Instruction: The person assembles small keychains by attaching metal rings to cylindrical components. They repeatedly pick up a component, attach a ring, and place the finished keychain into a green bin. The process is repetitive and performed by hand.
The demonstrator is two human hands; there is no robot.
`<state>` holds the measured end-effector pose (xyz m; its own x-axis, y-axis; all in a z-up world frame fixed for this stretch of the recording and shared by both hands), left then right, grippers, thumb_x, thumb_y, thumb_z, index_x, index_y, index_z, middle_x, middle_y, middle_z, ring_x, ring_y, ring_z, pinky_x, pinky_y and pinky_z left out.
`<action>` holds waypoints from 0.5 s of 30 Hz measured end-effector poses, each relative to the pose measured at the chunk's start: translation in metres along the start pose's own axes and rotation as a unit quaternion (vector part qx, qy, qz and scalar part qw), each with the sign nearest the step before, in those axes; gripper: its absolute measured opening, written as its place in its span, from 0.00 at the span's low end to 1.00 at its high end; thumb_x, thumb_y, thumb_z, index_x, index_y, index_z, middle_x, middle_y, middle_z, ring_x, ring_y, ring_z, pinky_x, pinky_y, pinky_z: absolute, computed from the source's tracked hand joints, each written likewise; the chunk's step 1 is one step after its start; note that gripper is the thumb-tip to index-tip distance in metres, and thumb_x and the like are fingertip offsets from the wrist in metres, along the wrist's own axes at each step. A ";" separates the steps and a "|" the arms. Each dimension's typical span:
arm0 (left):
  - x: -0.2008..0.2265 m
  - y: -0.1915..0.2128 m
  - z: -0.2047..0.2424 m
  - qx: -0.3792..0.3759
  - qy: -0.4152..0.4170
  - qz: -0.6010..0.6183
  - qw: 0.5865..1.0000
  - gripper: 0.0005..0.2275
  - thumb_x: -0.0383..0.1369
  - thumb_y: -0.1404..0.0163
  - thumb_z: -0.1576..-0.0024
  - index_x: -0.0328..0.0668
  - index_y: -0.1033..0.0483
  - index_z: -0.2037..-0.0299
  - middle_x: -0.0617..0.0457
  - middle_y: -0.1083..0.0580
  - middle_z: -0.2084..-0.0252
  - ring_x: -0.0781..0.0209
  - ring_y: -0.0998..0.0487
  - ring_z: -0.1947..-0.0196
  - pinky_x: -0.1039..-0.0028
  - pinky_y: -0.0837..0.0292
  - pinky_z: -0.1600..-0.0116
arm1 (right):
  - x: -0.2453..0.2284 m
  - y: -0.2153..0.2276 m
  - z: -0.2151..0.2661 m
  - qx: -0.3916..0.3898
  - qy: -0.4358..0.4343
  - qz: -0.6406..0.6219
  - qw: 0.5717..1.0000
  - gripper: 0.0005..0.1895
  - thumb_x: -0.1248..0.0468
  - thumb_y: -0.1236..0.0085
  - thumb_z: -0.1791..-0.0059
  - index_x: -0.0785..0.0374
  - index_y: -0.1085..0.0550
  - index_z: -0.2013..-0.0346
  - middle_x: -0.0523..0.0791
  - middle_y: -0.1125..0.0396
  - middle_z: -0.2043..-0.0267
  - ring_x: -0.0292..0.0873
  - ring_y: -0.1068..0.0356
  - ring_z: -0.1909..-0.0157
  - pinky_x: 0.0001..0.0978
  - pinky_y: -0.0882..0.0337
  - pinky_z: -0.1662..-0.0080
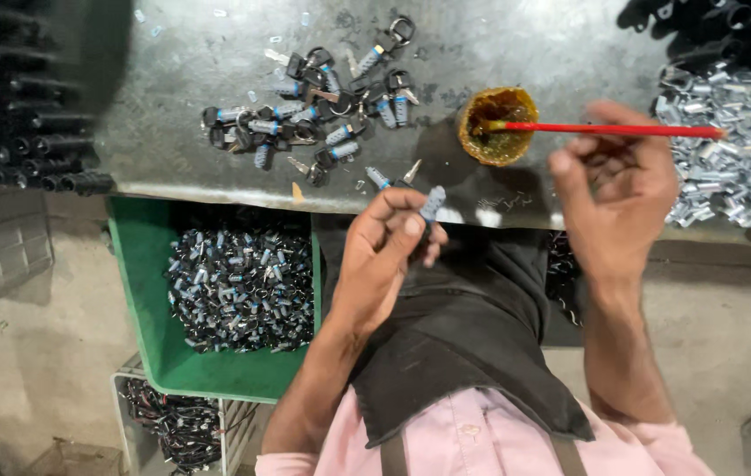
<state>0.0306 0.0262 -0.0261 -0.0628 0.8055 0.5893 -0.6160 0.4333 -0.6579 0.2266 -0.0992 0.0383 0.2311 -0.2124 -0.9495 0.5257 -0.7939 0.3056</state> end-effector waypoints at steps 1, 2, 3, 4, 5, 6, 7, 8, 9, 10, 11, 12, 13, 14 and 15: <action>0.000 -0.002 0.000 0.001 -0.004 -0.001 1.000 0.11 0.32 0.48 0.34 0.35 0.30 0.45 0.49 0.23 0.59 0.64 0.24 0.60 0.74 0.27 0.53 | -0.016 0.004 -0.006 -0.015 0.039 0.103 0.994 0.14 0.69 0.34 0.41 0.64 0.26 0.42 0.45 0.29 0.54 0.36 0.31 0.58 0.22 0.30 0.57; 0.003 -0.002 -0.003 0.002 -0.013 -0.004 1.000 0.11 0.31 0.48 0.34 0.35 0.30 0.45 0.50 0.23 0.58 0.64 0.24 0.58 0.73 0.27 0.51 | -0.028 0.003 -0.012 -0.024 0.059 0.141 0.988 0.10 0.69 0.34 0.40 0.65 0.23 0.45 0.46 0.27 0.55 0.37 0.29 0.59 0.22 0.30 0.57; 0.003 -0.004 -0.003 0.000 -0.015 0.003 1.000 0.11 0.31 0.48 0.33 0.36 0.30 0.45 0.50 0.23 0.59 0.64 0.24 0.58 0.73 0.27 0.52 | -0.042 0.002 -0.016 -0.028 0.077 0.179 0.980 0.06 0.69 0.35 0.39 0.66 0.21 0.48 0.47 0.25 0.56 0.37 0.28 0.59 0.22 0.29 0.58; 0.003 -0.004 -0.006 -0.001 -0.017 0.011 1.000 0.10 0.31 0.48 0.33 0.36 0.31 0.46 0.50 0.24 0.59 0.64 0.24 0.58 0.73 0.27 0.52 | -0.052 0.002 -0.018 -0.027 0.076 0.157 0.984 0.06 0.68 0.36 0.39 0.67 0.21 0.49 0.47 0.26 0.56 0.36 0.27 0.59 0.22 0.28 0.57; 0.002 -0.005 -0.010 -0.002 -0.019 0.019 1.000 0.10 0.31 0.48 0.33 0.37 0.31 0.46 0.50 0.24 0.60 0.64 0.24 0.59 0.72 0.28 0.52 | -0.058 0.000 -0.023 -0.026 0.074 0.134 0.988 0.06 0.67 0.36 0.40 0.67 0.21 0.51 0.47 0.26 0.57 0.36 0.26 0.58 0.22 0.27 0.55; -0.004 -0.006 -0.009 -0.003 -0.014 0.032 0.999 0.10 0.32 0.49 0.32 0.37 0.31 0.46 0.50 0.24 0.60 0.64 0.24 0.59 0.72 0.27 0.52 | -0.058 0.000 -0.024 -0.018 0.049 0.130 0.990 0.06 0.67 0.37 0.41 0.68 0.21 0.52 0.48 0.26 0.60 0.36 0.26 0.61 0.23 0.28 0.59; -0.010 -0.006 -0.016 -0.005 -0.009 0.046 0.999 0.10 0.32 0.49 0.32 0.37 0.31 0.46 0.50 0.25 0.60 0.64 0.24 0.59 0.72 0.27 0.53 | -0.053 -0.001 -0.027 -0.009 0.024 0.126 0.992 0.07 0.68 0.37 0.43 0.70 0.21 0.53 0.49 0.25 0.62 0.37 0.27 0.64 0.23 0.30 0.62; -0.014 -0.006 -0.024 -0.006 -0.007 0.058 0.998 0.10 0.33 0.49 0.32 0.36 0.30 0.46 0.51 0.25 0.60 0.64 0.24 0.60 0.72 0.27 0.53 | -0.047 -0.001 -0.028 -0.002 0.002 0.121 0.993 0.07 0.68 0.37 0.44 0.71 0.21 0.54 0.49 0.25 0.65 0.38 0.27 0.67 0.24 0.32 0.66; -0.021 -0.005 -0.030 -0.003 0.005 0.078 0.997 0.10 0.33 0.49 0.32 0.37 0.30 0.46 0.51 0.25 0.60 0.64 0.25 0.60 0.72 0.27 0.54 | -0.046 0.005 -0.025 0.009 -0.001 0.096 0.995 0.07 0.68 0.38 0.42 0.71 0.22 0.52 0.50 0.25 0.63 0.38 0.25 0.64 0.25 0.28 0.61; -0.024 -0.003 -0.039 0.003 0.014 0.097 0.995 0.10 0.33 0.49 0.33 0.37 0.30 0.46 0.51 0.25 0.61 0.64 0.25 0.61 0.72 0.27 0.55 | -0.041 0.008 -0.024 0.019 -0.003 0.069 0.997 0.07 0.68 0.40 0.40 0.72 0.23 0.51 0.50 0.25 0.61 0.39 0.23 0.60 0.27 0.24 0.57; -0.027 0.000 -0.044 0.009 0.024 0.115 0.993 0.11 0.34 0.49 0.33 0.38 0.30 0.45 0.52 0.25 0.61 0.64 0.25 0.62 0.73 0.28 0.55 | -0.035 0.015 -0.021 0.028 -0.006 0.041 0.999 0.08 0.68 0.41 0.39 0.73 0.24 0.49 0.50 0.25 0.59 0.39 0.21 0.56 0.29 0.19 0.52; -0.030 0.003 -0.047 0.016 0.033 0.123 0.992 0.11 0.34 0.49 0.33 0.39 0.30 0.46 0.52 0.25 0.61 0.64 0.25 0.62 0.72 0.27 0.56 | -0.025 0.025 -0.013 0.044 -0.020 -0.005 0.999 0.07 0.69 0.42 0.39 0.73 0.24 0.50 0.51 0.26 0.60 0.40 0.22 0.59 0.28 0.20 0.55; -0.035 0.006 -0.048 0.023 0.041 0.131 0.990 0.11 0.34 0.48 0.34 0.39 0.30 0.46 0.52 0.25 0.61 0.64 0.25 0.62 0.72 0.27 0.56 | -0.014 0.034 -0.006 0.061 -0.035 -0.051 0.996 0.07 0.69 0.42 0.39 0.73 0.24 0.51 0.52 0.26 0.61 0.41 0.22 0.62 0.28 0.20 0.57; -0.038 0.007 -0.051 0.023 0.051 0.139 0.989 0.11 0.35 0.48 0.34 0.40 0.29 0.46 0.52 0.25 0.61 0.64 0.24 0.62 0.72 0.26 0.56 | -0.004 0.045 0.001 0.082 -0.045 -0.095 0.991 0.07 0.69 0.43 0.39 0.74 0.25 0.52 0.52 0.27 0.62 0.41 0.22 0.64 0.28 0.20 0.59; -0.039 0.007 -0.053 0.016 0.052 0.147 0.988 0.11 0.35 0.48 0.34 0.40 0.29 0.46 0.52 0.25 0.62 0.64 0.25 0.63 0.72 0.26 0.56 | 0.006 0.047 0.006 0.081 -0.059 -0.155 0.983 0.06 0.70 0.43 0.38 0.74 0.25 0.52 0.53 0.27 0.62 0.42 0.22 0.64 0.29 0.20 0.59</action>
<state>0.0706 0.0193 -0.0783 -0.1616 0.9326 0.3228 -0.6076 0.1637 -0.7772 0.2479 -0.1418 0.0465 -0.0212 -0.0029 -0.9998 0.4156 -0.9095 -0.0061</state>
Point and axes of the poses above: each hand's wrist, its own z-axis away from the middle knuckle, its own y-axis out of the back of the hand, x = y × z, the point moved 9 cm from there along -z, towards the middle knuckle
